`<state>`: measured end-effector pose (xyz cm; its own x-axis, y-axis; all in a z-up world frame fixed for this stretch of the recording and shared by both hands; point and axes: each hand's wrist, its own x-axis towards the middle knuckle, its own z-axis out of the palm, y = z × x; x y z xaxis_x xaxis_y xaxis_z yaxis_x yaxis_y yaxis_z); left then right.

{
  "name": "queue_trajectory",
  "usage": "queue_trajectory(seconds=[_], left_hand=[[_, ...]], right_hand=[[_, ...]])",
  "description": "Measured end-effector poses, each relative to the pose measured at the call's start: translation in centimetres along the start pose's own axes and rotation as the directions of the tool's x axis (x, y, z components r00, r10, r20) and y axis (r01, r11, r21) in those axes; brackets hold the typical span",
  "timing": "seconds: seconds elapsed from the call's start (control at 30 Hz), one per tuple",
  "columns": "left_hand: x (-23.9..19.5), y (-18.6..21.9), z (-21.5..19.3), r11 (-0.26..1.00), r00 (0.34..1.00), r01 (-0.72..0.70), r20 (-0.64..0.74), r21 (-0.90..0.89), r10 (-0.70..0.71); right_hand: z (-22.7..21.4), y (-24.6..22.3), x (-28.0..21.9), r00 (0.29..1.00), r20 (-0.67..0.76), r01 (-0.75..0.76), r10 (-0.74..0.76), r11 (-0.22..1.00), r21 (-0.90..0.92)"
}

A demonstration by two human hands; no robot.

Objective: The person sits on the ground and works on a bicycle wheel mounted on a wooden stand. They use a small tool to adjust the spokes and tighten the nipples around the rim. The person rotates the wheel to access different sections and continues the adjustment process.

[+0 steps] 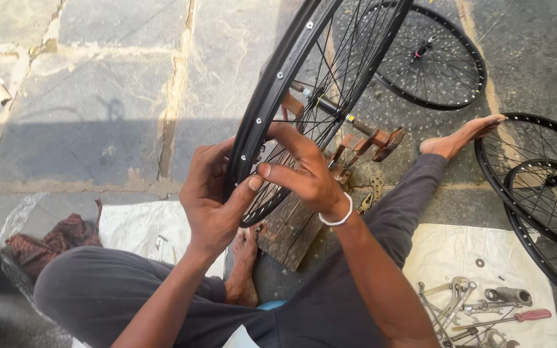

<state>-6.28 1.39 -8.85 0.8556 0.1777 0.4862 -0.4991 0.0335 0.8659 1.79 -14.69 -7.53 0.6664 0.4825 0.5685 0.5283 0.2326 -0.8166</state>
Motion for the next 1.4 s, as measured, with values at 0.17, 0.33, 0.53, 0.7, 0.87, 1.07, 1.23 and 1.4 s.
queue_trajectory(seconds=[0.17, 0.33, 0.53, 0.7, 0.87, 1.07, 1.23, 1.4], left_hand=[[1.2, 0.5, 0.7, 0.995, 1.0, -0.011, 0.007, -0.103, 0.011], [1.1, 0.5, 0.1, 0.997, 0.999, 0.033, 0.006, -0.075, -0.032], [1.2, 0.6, 0.1, 0.99, 0.999, 0.038, 0.041, -0.134, -0.033], [1.9, 0.8, -0.1, 0.984, 0.995, 0.057, 0.089, -0.167, -0.042], [2.3, 1.1, 0.2, 0.997, 0.997, -0.008, 0.081, -0.074, 0.014], [4.3, 3.1, 1.3, 0.998, 0.995, 0.046, 0.089, -0.034, -0.042], [8.7, 5.6, 2.2, 0.959, 0.963, -0.17, 0.246, 0.226, 0.112], [9.9, 6.6, 3.5, 0.997, 0.945, -0.015, 0.325, -0.082, 0.041]], right_hand=[[-0.4, -0.5, 0.3, 0.999, -0.003, -0.036, 0.036, 0.986, -0.164], [-1.2, -0.9, 1.0, 0.991, 0.13, -0.017, 0.019, 1.0, -0.015], [-2.2, -2.6, 2.7, 0.956, 0.253, -0.135, 0.147, 0.989, -0.063], [-0.2, -1.4, 1.2, 0.997, 0.011, 0.077, -0.083, 0.863, -0.5], [2.1, 1.5, 1.1, 0.884, -0.249, 0.205, -0.395, 0.806, -0.555], [1.3, -0.2, 1.2, 0.935, -0.268, 0.084, -0.234, 0.878, -0.472], [0.2, -1.9, 2.7, 0.908, -0.416, 0.011, 0.047, 0.991, 0.135], [-0.1, -0.2, 3.4, 0.836, -0.543, 0.075, 0.075, 0.966, 0.249]])
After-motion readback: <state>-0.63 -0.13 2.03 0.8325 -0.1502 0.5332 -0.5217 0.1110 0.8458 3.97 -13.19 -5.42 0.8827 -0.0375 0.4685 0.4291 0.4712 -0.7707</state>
